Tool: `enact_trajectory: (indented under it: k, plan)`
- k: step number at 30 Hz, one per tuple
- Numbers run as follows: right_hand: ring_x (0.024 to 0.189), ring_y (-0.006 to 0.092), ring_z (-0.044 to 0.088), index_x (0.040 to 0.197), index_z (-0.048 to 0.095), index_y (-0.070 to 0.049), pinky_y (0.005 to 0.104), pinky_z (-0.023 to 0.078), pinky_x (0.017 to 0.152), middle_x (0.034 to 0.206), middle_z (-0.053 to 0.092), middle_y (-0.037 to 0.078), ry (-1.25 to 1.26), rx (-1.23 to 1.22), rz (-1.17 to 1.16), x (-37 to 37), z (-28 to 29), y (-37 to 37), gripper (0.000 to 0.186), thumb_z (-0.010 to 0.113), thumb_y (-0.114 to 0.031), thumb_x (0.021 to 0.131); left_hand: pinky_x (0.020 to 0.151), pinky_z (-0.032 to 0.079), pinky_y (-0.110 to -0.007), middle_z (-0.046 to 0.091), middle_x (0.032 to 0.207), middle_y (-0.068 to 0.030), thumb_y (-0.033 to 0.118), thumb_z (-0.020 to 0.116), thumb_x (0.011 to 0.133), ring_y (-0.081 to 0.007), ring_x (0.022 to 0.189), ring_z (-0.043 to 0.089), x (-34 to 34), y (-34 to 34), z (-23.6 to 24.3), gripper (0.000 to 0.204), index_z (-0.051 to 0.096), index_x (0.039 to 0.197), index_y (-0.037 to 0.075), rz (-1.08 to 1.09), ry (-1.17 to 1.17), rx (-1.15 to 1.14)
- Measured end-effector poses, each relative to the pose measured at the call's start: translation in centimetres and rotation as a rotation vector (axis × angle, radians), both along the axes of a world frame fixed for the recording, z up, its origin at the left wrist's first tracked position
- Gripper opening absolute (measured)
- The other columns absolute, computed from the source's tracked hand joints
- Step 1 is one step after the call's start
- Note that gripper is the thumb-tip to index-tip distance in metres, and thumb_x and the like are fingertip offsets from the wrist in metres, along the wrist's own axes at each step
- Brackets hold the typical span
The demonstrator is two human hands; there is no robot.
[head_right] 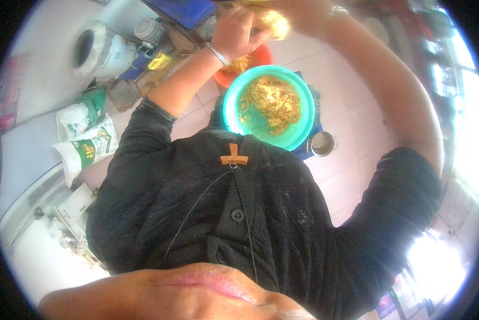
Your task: The person operates a noodle extruder, feeding dough into the machine and collecting the extruded noodles into a green basin. They use a wooden stick to guide the noodles and occasionally adjust the dough with their hands.
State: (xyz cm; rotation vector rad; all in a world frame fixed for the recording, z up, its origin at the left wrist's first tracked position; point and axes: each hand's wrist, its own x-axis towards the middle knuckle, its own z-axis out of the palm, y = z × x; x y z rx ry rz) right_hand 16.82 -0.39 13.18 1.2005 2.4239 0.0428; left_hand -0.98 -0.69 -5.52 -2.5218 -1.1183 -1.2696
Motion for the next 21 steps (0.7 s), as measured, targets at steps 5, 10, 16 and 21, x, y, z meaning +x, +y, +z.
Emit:
enact_trajectory:
  k: [5, 10, 16, 21]
  plan:
    - [0.072, 0.0297, 0.072, 0.156, 0.044, -0.029, 0.0419, 0.057, 0.063, 0.080, 0.072, 0.012, 0.098, 0.087, 0.023, 0.6, -1.4, -0.6, 0.065, 0.051, -0.010, 0.094, 0.103, 0.048, -0.047, 0.070, 0.107, -0.0232, 0.056, 0.069, 0.088, -0.0382, 0.110, 0.066, -0.2, -0.3, 0.5, 0.063, 0.064, 0.111, -0.003, -0.066, 0.039, -0.161]
    - [0.079, 0.0289, 0.073, 0.154, 0.046, -0.028, 0.0424, 0.059, 0.068, 0.090, 0.074, 0.013, 0.076, -0.043, -0.119, -1.3, -0.1, -0.8, 0.055, 0.050, -0.019, 0.100, 0.106, 0.045, -0.051, 0.066, 0.118, -0.0250, 0.044, 0.075, 0.085, -0.0396, 0.119, 0.060, -0.4, -0.6, -0.6, 0.060, 0.061, 0.118, -0.003, -0.073, -0.030, -0.125]
    - [0.104, 0.0291, 0.070, 0.144, 0.059, -0.024, 0.0397, 0.055, 0.093, 0.119, 0.073, 0.015, 0.551, -0.180, -0.046, 3.0, -4.3, 2.0, 0.039, 0.046, -0.035, 0.109, 0.099, 0.045, -0.054, 0.064, 0.117, -0.0228, 0.022, 0.071, 0.083, -0.0421, 0.114, 0.059, 1.0, -2.9, 2.6, 0.043, 0.060, 0.119, 0.001, -0.171, -0.324, -0.112]
    - [0.106, 0.0281, 0.068, 0.143, 0.061, -0.019, 0.0399, 0.052, 0.098, 0.123, 0.072, 0.014, 0.452, -0.212, -0.128, 1.1, 1.9, 0.6, 0.040, 0.050, -0.014, 0.104, 0.116, 0.028, -0.063, 0.062, 0.134, -0.0170, 0.022, 0.068, 0.088, -0.0349, 0.140, 0.047, 0.2, -5.0, 1.6, 0.045, 0.062, 0.127, 0.001, -0.209, 0.131, 0.073]
